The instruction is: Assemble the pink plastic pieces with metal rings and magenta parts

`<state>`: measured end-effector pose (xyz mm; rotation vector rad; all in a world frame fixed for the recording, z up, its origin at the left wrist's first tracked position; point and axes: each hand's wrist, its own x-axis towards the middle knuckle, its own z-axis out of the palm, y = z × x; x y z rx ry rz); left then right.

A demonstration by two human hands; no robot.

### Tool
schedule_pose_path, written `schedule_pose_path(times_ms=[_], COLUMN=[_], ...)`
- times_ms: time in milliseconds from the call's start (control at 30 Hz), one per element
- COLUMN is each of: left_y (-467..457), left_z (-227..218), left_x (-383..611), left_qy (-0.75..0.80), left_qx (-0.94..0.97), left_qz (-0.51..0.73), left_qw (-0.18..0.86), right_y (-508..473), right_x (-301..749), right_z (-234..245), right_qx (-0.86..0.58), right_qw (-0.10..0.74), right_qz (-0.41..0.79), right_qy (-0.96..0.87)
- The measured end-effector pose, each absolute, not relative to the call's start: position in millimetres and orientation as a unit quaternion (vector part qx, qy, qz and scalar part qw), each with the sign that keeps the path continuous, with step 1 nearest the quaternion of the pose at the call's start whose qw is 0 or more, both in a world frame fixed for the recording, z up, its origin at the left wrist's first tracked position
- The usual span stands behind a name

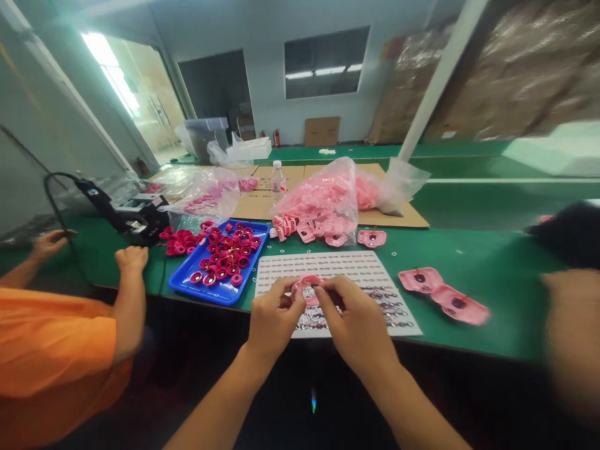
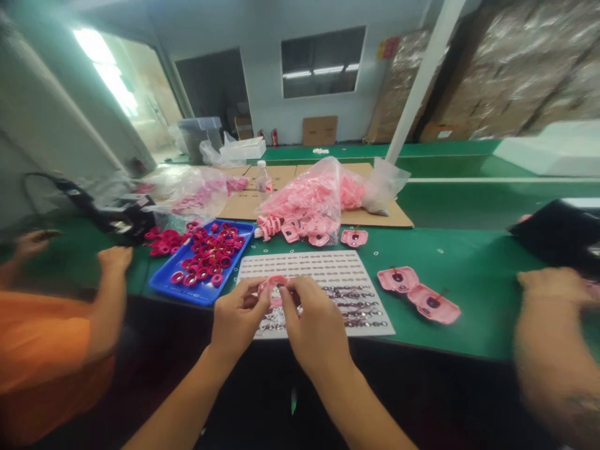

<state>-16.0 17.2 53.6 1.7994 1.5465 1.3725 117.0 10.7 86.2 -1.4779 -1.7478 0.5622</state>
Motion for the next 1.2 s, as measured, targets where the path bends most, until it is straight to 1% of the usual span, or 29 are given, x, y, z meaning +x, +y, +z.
schedule_pose_path(times_ms=[100,200,333,500,600,633,700,800,867,933,1067,1200], left_y=[8,5,3,1,0,-1,-2,-4,-4,-4,-2,0], left_z=[57,60,61,59,59,59,59,59,57,56,56,58], left_x=[-20,-25,-29,-31,-32,-32,-32,-31,-32,-33,-36,-43], left_qy=[0.550,0.542,0.526,0.494,0.480,0.476,0.470,0.469,0.474,0.487,0.526,0.533], left_qx=[0.647,0.641,0.646,0.678,0.694,0.696,0.693,0.675,0.662,0.636,0.550,0.493], left_qz=[0.461,0.467,0.480,0.486,0.481,0.479,0.480,0.480,0.481,0.489,0.517,0.537], left_qw=[0.256,0.277,0.275,0.246,0.238,0.243,0.263,0.306,0.326,0.345,0.393,0.429], right_y=[9,4,1,2,4,5,9,15,18,19,17,10], right_x=[104,97,94,95,99,101,107,112,112,109,97,91], right_z=[87,87,91,92,92,91,89,83,78,74,74,81], right_qx=[-0.600,-0.606,-0.610,-0.613,-0.616,-0.608,-0.564,-0.479,-0.460,-0.470,-0.513,-0.498], right_qw=[0.356,0.348,0.348,0.345,0.378,0.394,0.409,0.382,0.372,0.383,0.395,0.402], right_qz=[0.164,0.149,0.155,0.177,0.182,0.201,0.295,0.471,0.524,0.527,0.488,0.489], right_qy=[-0.697,-0.700,-0.695,-0.689,-0.667,-0.659,-0.654,-0.635,-0.613,-0.595,-0.585,-0.592])
